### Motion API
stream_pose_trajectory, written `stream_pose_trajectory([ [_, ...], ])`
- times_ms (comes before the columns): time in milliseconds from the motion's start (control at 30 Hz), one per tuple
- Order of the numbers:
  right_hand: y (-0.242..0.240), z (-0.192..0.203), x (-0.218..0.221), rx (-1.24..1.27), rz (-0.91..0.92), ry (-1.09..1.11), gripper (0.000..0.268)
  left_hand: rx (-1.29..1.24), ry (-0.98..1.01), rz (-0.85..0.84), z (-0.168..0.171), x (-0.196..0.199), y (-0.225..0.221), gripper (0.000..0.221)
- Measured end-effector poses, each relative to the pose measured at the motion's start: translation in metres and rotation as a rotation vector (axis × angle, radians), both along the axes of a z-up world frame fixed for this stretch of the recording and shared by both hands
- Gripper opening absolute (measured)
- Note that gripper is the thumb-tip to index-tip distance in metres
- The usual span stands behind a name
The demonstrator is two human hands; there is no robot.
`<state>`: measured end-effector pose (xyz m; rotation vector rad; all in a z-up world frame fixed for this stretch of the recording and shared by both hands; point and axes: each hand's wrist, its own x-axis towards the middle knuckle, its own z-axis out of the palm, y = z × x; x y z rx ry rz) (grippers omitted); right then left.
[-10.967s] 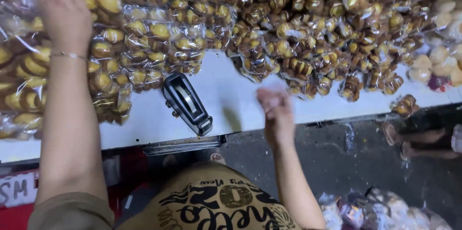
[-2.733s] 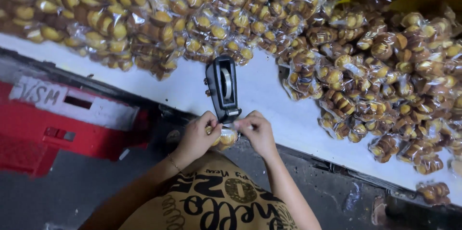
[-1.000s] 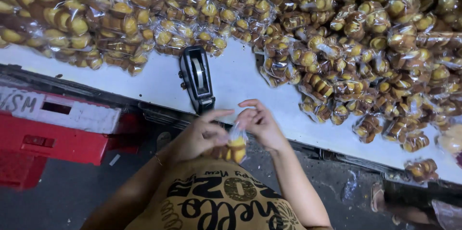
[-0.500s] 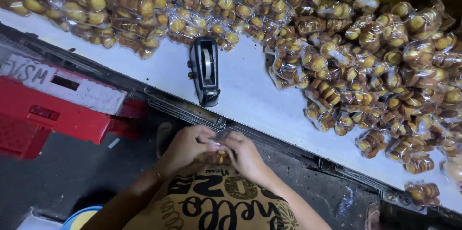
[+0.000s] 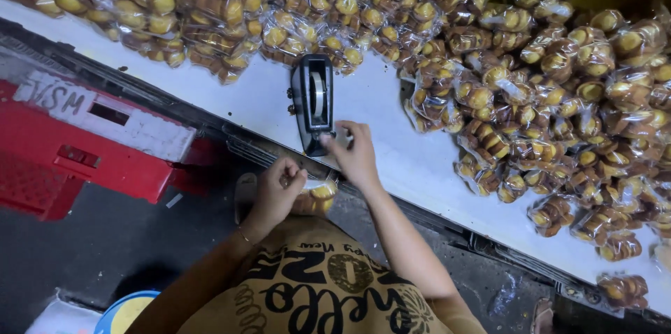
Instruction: Sealing individual plastic bags of bread rolls using a manual tape sealer at a packaging station.
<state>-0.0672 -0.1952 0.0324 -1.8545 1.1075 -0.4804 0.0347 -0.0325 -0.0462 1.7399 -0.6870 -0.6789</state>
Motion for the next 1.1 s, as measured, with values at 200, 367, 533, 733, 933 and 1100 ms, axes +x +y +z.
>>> stream_pose_trajectory([
  [200,-0.003,0.006,0.018,0.033,0.122,-0.028,0.032,0.064,-0.096,-0.112,0.028,0.021,-0.008,0.022],
  [367,0.018,0.005,0.0,-0.124,0.061,0.133,0.015,-0.016,-0.144,-0.137,0.052,0.049,-0.017,0.019],
  [533,0.042,0.018,0.004,0.134,0.088,-0.495,0.015,-0.088,-0.169,-0.167,0.071,0.06,-0.042,0.017],
  [733,0.056,0.057,0.025,-0.024,-0.207,-0.34,0.021,-0.679,-0.834,-0.504,0.104,0.074,-0.066,0.007],
  [933,0.05,0.059,0.013,0.386,-0.144,-0.306,0.053,-0.378,-0.278,-0.625,0.089,0.167,-0.154,0.023],
  [1100,-0.009,0.107,-0.041,0.301,-0.79,-0.874,0.029,0.683,-1.337,-0.635,-0.058,0.267,-0.277,0.038],
])
